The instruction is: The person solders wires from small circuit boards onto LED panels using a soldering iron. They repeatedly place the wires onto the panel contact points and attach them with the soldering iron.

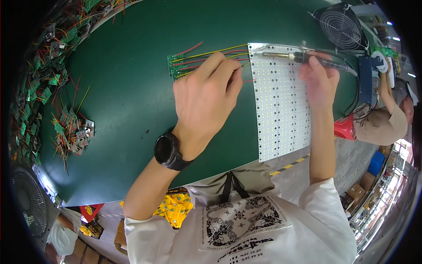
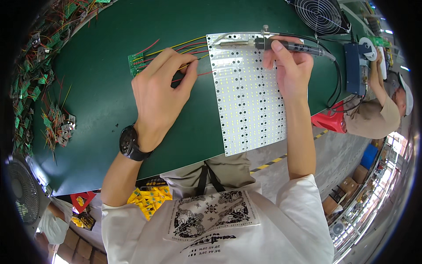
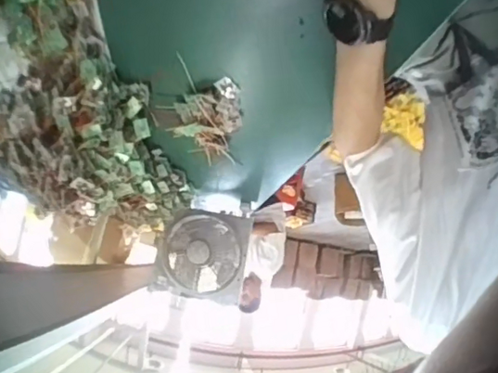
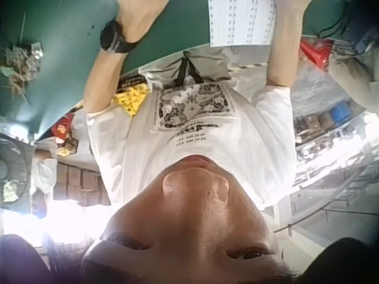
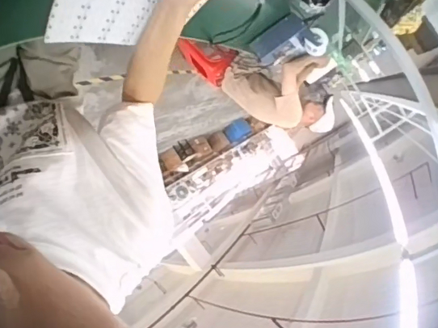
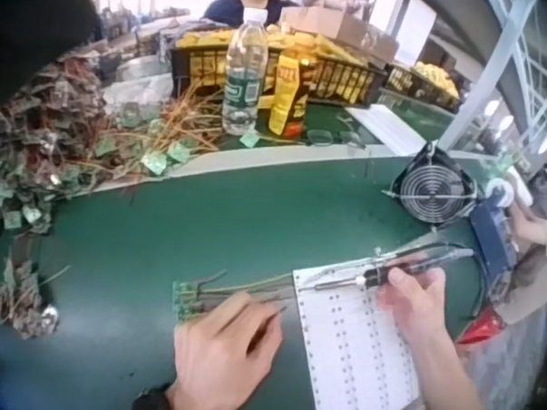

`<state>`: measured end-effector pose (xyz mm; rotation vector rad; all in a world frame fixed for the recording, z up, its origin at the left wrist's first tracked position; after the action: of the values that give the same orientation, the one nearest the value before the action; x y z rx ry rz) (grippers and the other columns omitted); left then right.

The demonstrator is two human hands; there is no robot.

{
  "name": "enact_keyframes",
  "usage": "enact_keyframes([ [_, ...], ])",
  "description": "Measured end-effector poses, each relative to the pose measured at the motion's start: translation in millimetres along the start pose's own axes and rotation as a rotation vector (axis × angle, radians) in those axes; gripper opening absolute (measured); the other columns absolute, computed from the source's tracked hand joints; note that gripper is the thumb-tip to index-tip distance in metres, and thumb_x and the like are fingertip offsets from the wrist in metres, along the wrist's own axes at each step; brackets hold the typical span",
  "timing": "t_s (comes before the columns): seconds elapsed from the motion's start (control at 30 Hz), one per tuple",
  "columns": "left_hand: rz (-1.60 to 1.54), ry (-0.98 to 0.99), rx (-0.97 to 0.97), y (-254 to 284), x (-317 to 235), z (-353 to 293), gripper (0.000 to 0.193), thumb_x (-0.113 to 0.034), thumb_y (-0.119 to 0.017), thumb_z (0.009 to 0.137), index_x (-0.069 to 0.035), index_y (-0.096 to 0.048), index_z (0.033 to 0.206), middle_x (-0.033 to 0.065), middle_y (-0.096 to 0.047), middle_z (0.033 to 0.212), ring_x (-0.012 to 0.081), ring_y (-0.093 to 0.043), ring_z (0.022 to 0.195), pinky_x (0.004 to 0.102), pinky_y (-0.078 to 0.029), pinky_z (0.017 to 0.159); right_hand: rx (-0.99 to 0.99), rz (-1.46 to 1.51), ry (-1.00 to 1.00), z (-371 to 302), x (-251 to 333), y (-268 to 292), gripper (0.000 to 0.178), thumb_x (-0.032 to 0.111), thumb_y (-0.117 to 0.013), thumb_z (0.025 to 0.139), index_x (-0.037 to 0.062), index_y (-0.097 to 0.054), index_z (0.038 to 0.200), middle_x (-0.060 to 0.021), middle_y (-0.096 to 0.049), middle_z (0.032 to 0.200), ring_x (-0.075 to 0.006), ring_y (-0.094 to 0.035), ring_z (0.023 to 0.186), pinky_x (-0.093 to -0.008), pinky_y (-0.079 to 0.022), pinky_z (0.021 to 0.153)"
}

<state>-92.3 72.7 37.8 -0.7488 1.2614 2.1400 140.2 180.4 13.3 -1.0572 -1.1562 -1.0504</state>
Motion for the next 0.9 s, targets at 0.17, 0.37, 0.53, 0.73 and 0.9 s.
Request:
enact_keyframes([
  [0.17,-0.027,-0.008,0.006,-4.9,1.3,-0.6,0.009,-0.001,-0.070,0.075,-0.003,-0.066,0.082,0.0047,-0.061,0.074,0.0171,-0.062,0.062,0.0263,-0.046,0.051,0.027,0.033,0.019,-1.7,-1.0,-0.3,0.022,0.008,-0.061,0.088,-0.0064,-0.059,0.104,-0.0127,-0.063,0.070,-0.0173,-0.057,0.057,-0.0280,-0.040,0.051],
  [0.37,-0.022,-0.010,0.015,-5.9,3.1,0.8,0.010,0.001,-0.070,0.074,-0.002,-0.066,0.083,0.0045,-0.060,0.072,0.0143,-0.062,0.062,0.0247,-0.043,0.047,0.032,0.015,0.000,-0.8,-4.0,-0.1,0.022,0.007,-0.061,0.088,-0.0071,-0.060,0.104,-0.0125,-0.063,0.069,-0.0165,-0.056,0.056,-0.0275,-0.040,0.051],
  [0.53,-0.031,-0.004,0.005,-8.1,4.8,0.4,0.008,0.001,-0.070,0.076,-0.002,-0.067,0.083,0.0037,-0.059,0.071,0.0122,-0.059,0.058,0.0241,-0.037,0.043,0.018,0.007,0.018,-1.1,-2.4,-2.0,0.024,0.008,-0.062,0.088,-0.0080,-0.060,0.106,-0.0135,-0.063,0.072,-0.0160,-0.056,0.057,-0.0274,-0.041,0.052],
  [0.73,-0.049,-0.019,-0.002,-8.9,3.4,1.2,0.008,0.001,-0.070,0.076,-0.003,-0.067,0.083,0.0027,-0.059,0.070,0.0088,-0.048,0.051,0.0244,-0.029,0.040,0.071,-0.018,0.043,-2.3,1.1,-4.5,0.025,0.008,-0.064,0.086,-0.0084,-0.061,0.105,-0.0138,-0.063,0.073,-0.0163,-0.057,0.057,-0.0277,-0.042,0.052],
  [0.9,-0.045,-0.009,-0.018,-7.8,5.0,1.6,0.008,0.000,-0.070,0.077,-0.003,-0.067,0.083,0.0023,-0.059,0.069,0.0077,-0.043,0.049,0.0236,-0.027,0.040,0.102,-0.042,0.049,-3.1,1.5,-7.8,0.025,0.008,-0.064,0.086,-0.0080,-0.061,0.105,-0.0135,-0.064,0.074,-0.0163,-0.058,0.058,-0.0275,-0.042,0.052],
])
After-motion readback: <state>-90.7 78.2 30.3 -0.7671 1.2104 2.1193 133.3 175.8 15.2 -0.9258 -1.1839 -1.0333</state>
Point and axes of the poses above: each hand's wrist, its own z-axis towards the middle knuckle, its own y-axis out of the back of the hand, x = y × z, the point moved 10 cm from there along z, towards the middle knuckle
